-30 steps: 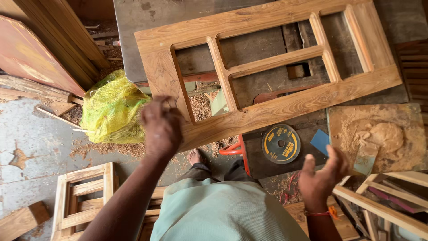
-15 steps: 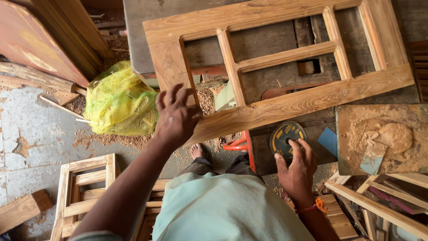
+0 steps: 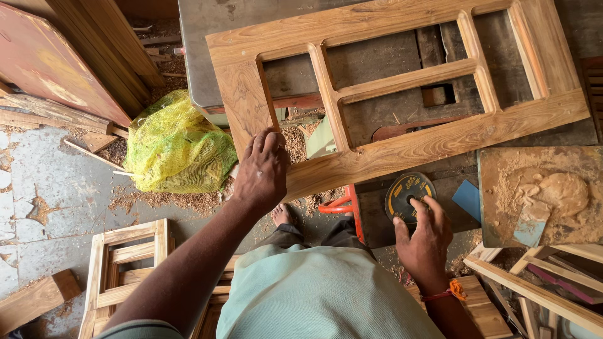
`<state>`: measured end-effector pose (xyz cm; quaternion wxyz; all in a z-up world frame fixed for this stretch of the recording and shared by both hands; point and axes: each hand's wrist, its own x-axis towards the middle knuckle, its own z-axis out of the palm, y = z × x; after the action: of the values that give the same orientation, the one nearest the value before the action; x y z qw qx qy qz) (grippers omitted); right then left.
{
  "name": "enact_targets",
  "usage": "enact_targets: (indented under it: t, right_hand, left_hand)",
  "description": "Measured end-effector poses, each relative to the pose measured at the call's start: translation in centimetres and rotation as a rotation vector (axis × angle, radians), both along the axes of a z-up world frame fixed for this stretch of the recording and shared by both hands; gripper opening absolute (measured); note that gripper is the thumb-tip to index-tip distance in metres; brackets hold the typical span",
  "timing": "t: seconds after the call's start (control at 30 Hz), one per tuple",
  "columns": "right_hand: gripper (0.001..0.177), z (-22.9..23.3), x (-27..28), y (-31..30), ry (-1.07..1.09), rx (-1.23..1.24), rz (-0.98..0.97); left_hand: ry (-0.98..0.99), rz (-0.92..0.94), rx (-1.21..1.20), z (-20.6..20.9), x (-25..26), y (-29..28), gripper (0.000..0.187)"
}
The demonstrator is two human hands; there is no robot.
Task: The person sands a wooden frame using various pieces of sandpaper, working across the outer edges, internal dividers, and corners of the structure.
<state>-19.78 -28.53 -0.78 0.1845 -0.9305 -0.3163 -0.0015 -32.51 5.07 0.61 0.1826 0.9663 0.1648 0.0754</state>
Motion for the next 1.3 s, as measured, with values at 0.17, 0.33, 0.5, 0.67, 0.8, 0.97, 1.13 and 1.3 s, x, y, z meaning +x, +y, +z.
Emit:
enact_targets:
  t: [0.17,0.33,0.5,0.67,0.8,0.97,1.13,1.3]
  right_hand:
    - [0.052,-0.2,0.0,-0.3,-0.009,0.011,0.025]
    - [0.051,-0.2,-0.2,-0.3,-0.008,0.044,0.018]
    - [0.049,-0.6,-0.4,-0.1,-0.039,0.045,0.001]
    - [0.048,-0.6,-0.3,0.1,-0.050,0.027,0.009]
    - [0.048,-0.5,-0.3,0.1,-0.047,0.034,0.014]
    - [0.048,-0.2,-0.4,0.0,-0.034,0.013,0.000]
    - [0.048,0.4,-0.3,-0.1,0.004,0.046,0.030]
    - [0.047,0.6,-0.3,-0.1,-0.001,-0.005,0.021]
  left_hand:
    - [-0.038,-0.029,0.117,-0.4,-0.5,-0.3,0.017]
    - [0.065,0.040,0.225,0.4,-0.2,-1.4,0.027]
    - [-0.004,-0.050,0.221,0.0,-1.0,-0.9,0.032]
    - [-0.070,-0.066,0.124,-0.8,-1.4,0.5,0.029]
    - [-0.162,0.163,-0.063,-2.3,-0.8,-1.1,0.030]
    - [-0.321,0.396,-0.187,-2.3,0.8,0.1,0.024]
    - [-0.109,0.086,-0.079,1.4,0.0,1.1,0.019]
    - [0.093,0.030,-0.103,3.5,-0.3,1.0,0.019]
